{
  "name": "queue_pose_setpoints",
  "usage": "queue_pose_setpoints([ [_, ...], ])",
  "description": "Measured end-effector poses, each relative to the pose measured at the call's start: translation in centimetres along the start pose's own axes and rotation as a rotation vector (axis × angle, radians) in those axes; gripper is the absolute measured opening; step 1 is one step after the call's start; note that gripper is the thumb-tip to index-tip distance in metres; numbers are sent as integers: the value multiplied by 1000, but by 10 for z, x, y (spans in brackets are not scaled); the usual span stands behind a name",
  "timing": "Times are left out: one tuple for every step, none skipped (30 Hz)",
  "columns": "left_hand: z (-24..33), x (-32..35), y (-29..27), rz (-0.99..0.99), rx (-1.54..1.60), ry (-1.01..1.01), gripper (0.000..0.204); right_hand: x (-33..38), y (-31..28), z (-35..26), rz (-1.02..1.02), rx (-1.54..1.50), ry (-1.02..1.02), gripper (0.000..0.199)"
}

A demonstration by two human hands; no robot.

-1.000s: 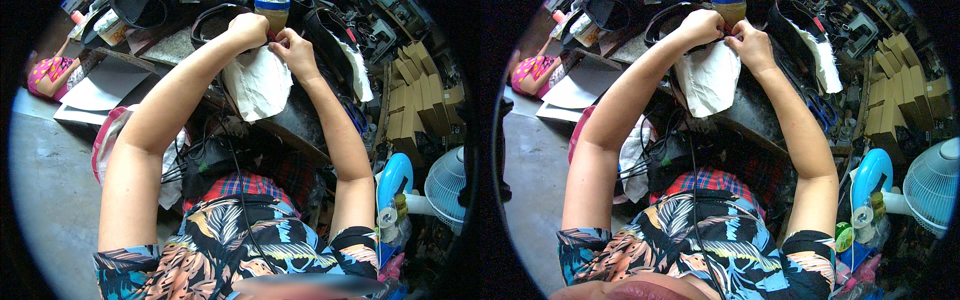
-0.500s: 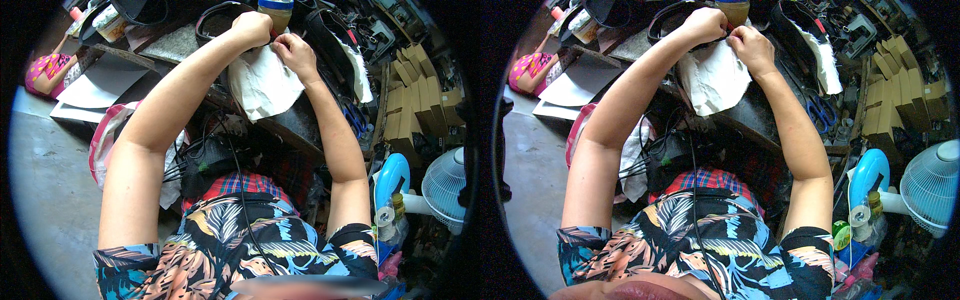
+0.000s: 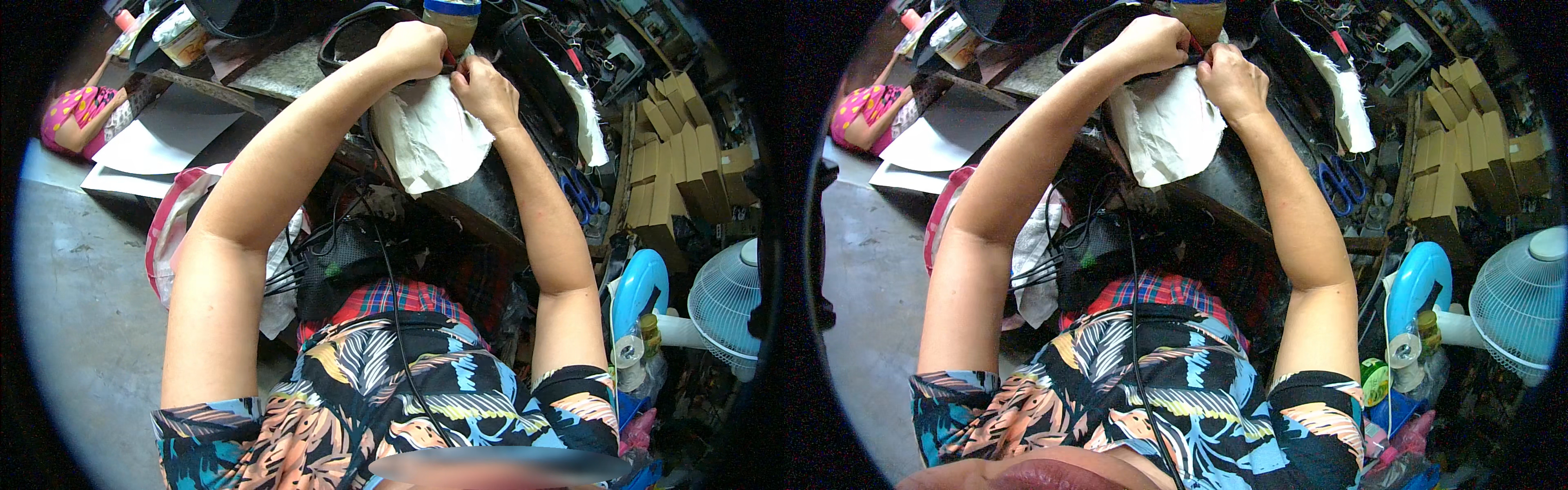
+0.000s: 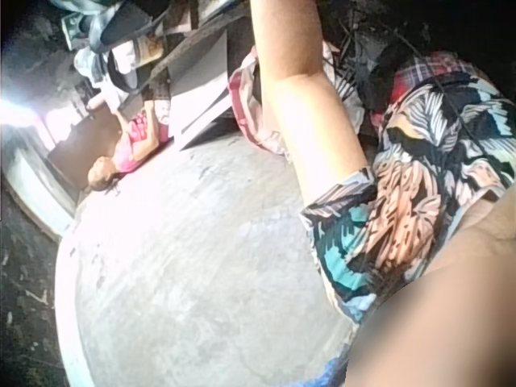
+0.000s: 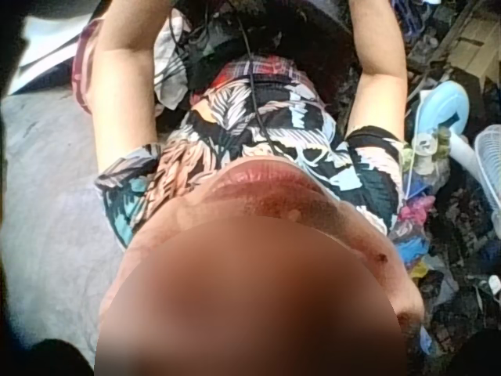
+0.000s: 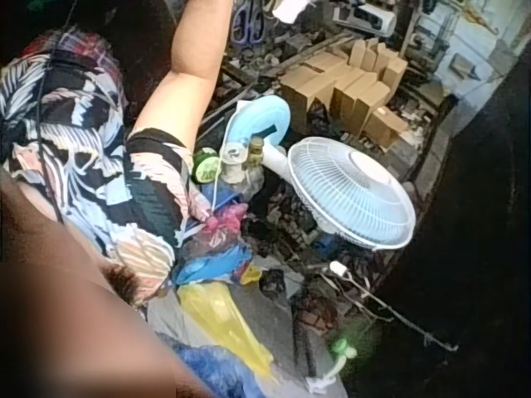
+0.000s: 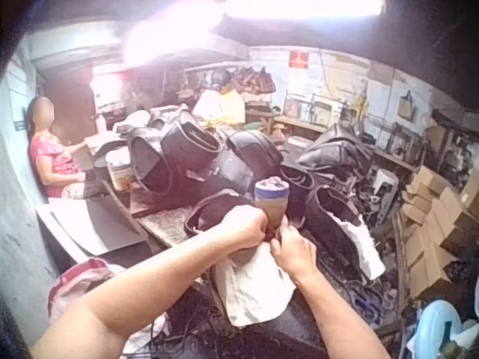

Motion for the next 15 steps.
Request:
queue_pose_setpoints([
  [1, 1, 0, 1, 11, 25, 24, -1, 1, 2, -21, -39, 2, 32],
  [2, 3, 0, -7, 15, 47, 26, -2, 1, 8, -23, -65, 58, 36],
  [3, 5, -2, 5, 24, 86, 29, -3, 1, 13, -29, -99, 103, 40],
  [3, 6, -2, 3, 13, 98, 33, -4, 1, 18, -27, -126, 154, 45],
  [3, 7, -3, 16, 31, 115, 34, -6, 1, 20, -33, -146, 140, 48],
  [2, 8, -3, 13, 31, 103, 35, -7, 3, 21, -34, -160, 131, 51],
  [1, 8, -3, -9, 48, 102, 36, -8, 3, 23, -40, -168, 137, 54],
  [-2, 9, -2, -25, 64, 77, 32, -9, 5, 24, -40, -183, 128, 53],
  [-4, 10, -2, -57, 96, 63, 28, -9, 5, 25, -42, -192, 133, 52],
  [-7, 11, -3, -77, 122, 42, 25, -9, 6, 26, -44, -202, 137, 51],
  [-5, 13, -4, -79, 135, 74, 22, -10, 7, 27, -48, -208, 135, 51],
  [-4, 15, -5, -69, 145, 101, 19, -10, 7, 27, -52, -215, 134, 51],
  [-2, 16, -5, -58, 155, 128, 17, -11, 7, 27, -43, -218, 131, 51],
  [-1, 17, -5, -58, 148, 136, 16, -10, 8, 28, -52, -223, 131, 51],
  [1, 18, -4, -57, 139, 144, 16, -11, 8, 28, -48, -225, 128, 51],
])
Point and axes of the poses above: each hand's wrist, its own x-axis away from the middle knuckle, its own y-axis out of the palm, z = x × y, the point moved 6 cm from there along -x, towards the middle knuckle, and after that the axes turned 2 degrees about x, right-handed, at the moved point
